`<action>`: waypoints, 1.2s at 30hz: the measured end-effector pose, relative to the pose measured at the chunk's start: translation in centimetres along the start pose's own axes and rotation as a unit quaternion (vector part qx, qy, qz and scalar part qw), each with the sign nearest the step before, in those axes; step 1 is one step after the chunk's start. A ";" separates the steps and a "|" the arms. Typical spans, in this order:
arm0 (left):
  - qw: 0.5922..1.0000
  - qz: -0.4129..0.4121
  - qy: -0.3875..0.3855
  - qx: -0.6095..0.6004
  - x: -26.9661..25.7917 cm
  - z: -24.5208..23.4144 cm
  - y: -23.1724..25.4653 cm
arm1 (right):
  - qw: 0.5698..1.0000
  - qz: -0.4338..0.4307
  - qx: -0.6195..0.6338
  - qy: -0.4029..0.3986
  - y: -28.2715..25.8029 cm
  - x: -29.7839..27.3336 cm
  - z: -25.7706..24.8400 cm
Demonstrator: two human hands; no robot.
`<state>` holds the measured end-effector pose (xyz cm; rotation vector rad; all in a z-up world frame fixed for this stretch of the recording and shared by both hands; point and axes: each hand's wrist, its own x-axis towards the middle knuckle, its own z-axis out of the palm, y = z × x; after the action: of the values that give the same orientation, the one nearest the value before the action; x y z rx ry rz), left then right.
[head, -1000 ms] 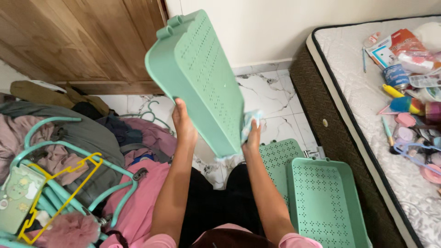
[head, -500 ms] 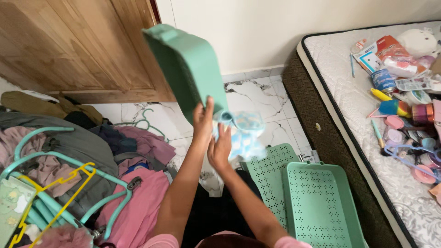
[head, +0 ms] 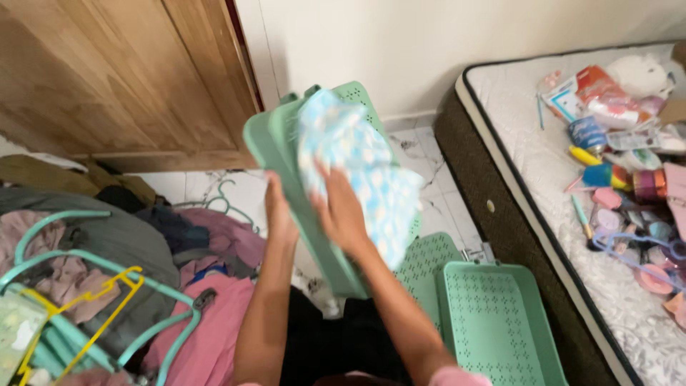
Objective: The person wipes the interior and exterior of green plastic trays with a cloth, then attaches the trays to a wheeled metal frame. The person handles hangers and other items on the floor while assembling the cart.
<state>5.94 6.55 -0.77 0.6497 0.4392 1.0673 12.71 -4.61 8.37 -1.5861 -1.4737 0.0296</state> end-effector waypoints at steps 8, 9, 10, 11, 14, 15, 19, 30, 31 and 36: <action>0.995 0.009 -0.085 0.058 -0.2 -4.1 2.0 | 0.976 0.142 0.093 0.137 12.1 -4.3 2.1; 0.994 -0.003 -0.090 0.063 -0.4 -4.2 1.5 | 0.976 0.129 0.117 0.133 12.2 -3.1 2.4; 0.991 0.006 -0.083 0.103 -0.4 -4.2 0.9 | 0.977 0.120 0.117 0.128 12.0 -1.9 2.7; 0.987 0.015 -0.077 0.144 -0.4 -4.3 0.1 | 0.979 0.113 0.116 0.124 11.3 -0.8 3.2; 0.969 -0.012 -0.093 0.230 -0.1 -5.6 -1.3 | 0.995 0.035 0.036 0.088 9.4 1.5 4.4; 0.962 -0.030 -0.106 0.250 -0.2 -5.9 -1.9 | 0.996 -0.001 0.029 0.085 9.3 1.9 4.3; 0.978 0.005 -0.082 0.190 -1.7 -7.1 -2.2 | 0.985 0.065 0.136 0.085 11.8 1.2 3.4; 0.918 0.058 -0.091 0.382 2.1 -2.4 -0.3 | 0.936 0.258 0.080 0.225 28.6 -13.7 12.0; 0.905 0.061 -0.099 0.409 3.0 -1.8 -1.2 | 0.934 0.250 0.080 0.243 29.2 -13.4 12.2; 0.778 0.203 -0.178 0.568 8.4 -1.3 -6.9 | 0.876 0.384 0.131 0.261 30.6 -9.3 9.5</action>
<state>13.24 12.20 -6.64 2.0758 0.6089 0.9620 28.11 -1.33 -21.04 -1.6817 -0.3510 0.2285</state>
